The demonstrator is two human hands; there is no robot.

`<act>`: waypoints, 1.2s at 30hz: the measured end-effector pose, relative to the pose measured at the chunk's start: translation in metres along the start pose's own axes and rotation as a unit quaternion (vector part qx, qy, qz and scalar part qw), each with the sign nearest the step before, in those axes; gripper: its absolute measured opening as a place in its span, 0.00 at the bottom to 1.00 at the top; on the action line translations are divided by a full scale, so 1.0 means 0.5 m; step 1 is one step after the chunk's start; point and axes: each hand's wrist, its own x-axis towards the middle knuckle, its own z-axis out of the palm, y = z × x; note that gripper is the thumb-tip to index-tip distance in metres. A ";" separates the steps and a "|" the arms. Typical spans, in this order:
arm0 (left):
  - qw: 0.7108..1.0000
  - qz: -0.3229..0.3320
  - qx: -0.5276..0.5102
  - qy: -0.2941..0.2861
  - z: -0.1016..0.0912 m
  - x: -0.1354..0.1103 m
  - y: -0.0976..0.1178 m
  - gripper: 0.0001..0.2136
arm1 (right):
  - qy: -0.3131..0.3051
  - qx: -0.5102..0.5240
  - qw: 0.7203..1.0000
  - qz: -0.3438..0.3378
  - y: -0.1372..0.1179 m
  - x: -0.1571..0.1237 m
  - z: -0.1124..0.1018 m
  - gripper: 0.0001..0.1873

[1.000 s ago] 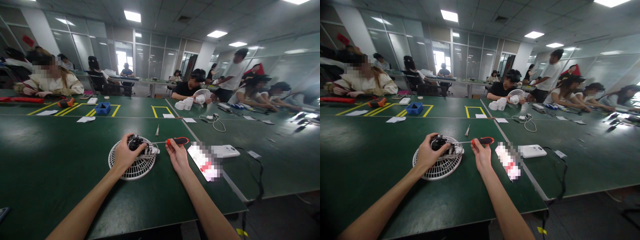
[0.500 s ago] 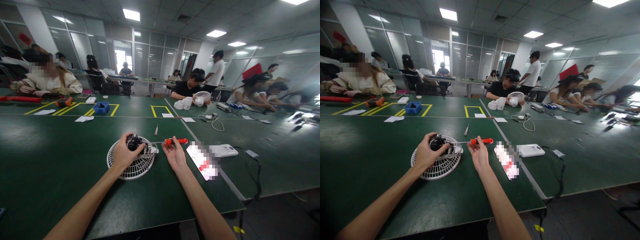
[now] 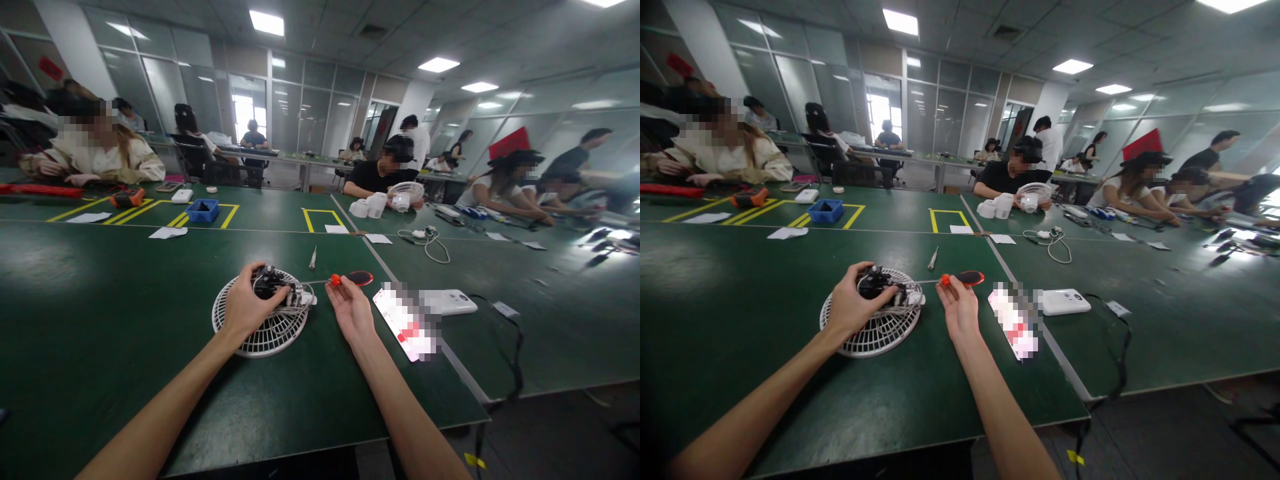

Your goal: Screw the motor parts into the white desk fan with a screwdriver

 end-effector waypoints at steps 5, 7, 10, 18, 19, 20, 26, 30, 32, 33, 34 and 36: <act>1.000 -0.010 -0.006 -0.002 -0.001 0.001 0.002 0.34 | 0.010 0.017 1.000 0.018 -0.002 -0.003 0.006 0.11; 1.000 -0.014 -0.007 -0.002 -0.002 0.001 0.004 0.34 | 0.015 0.020 0.999 0.026 -0.003 -0.005 0.009 0.07; 1.000 -0.015 -0.010 -0.003 -0.003 0.001 0.006 0.32 | 0.022 0.013 0.999 0.034 -0.004 -0.007 0.013 0.06; 1.000 -0.020 -0.012 -0.004 -0.003 0.002 0.005 0.32 | 0.042 -0.036 0.998 0.015 0.002 -0.005 0.005 0.14; 1.000 -0.021 -0.012 -0.003 -0.003 0.002 0.005 0.32 | 0.034 -0.040 0.999 0.009 0.002 -0.005 0.004 0.14; 1.000 -0.021 -0.012 -0.002 -0.003 0.002 0.005 0.32 | 0.027 -0.043 0.999 0.003 0.001 -0.005 0.003 0.15; 0.999 -0.028 -0.020 -0.001 -0.002 0.002 0.004 0.32 | -0.004 -0.040 0.999 -0.019 -0.004 -0.001 -0.005 0.19; 0.999 -0.031 -0.016 0.000 -0.001 0.002 0.003 0.32 | -0.021 -0.028 0.999 -0.024 -0.004 0.005 -0.011 0.19; 0.999 -0.032 -0.015 0.000 0.000 0.001 0.001 0.33 | -0.033 -0.021 0.999 -0.027 -0.003 0.006 -0.012 0.21; 0.999 -0.033 -0.016 0.001 0.001 0.001 0.001 0.33 | -0.038 -0.018 0.999 -0.027 -0.002 0.006 -0.013 0.22; 0.999 -0.034 -0.017 0.002 0.001 0.001 0.000 0.33 | -0.043 -0.015 0.999 -0.026 -0.002 0.006 -0.013 0.23; 0.999 -0.036 -0.020 0.005 0.003 0.001 -0.002 0.33 | -0.047 -0.012 0.999 -0.022 -0.002 0.006 -0.013 0.23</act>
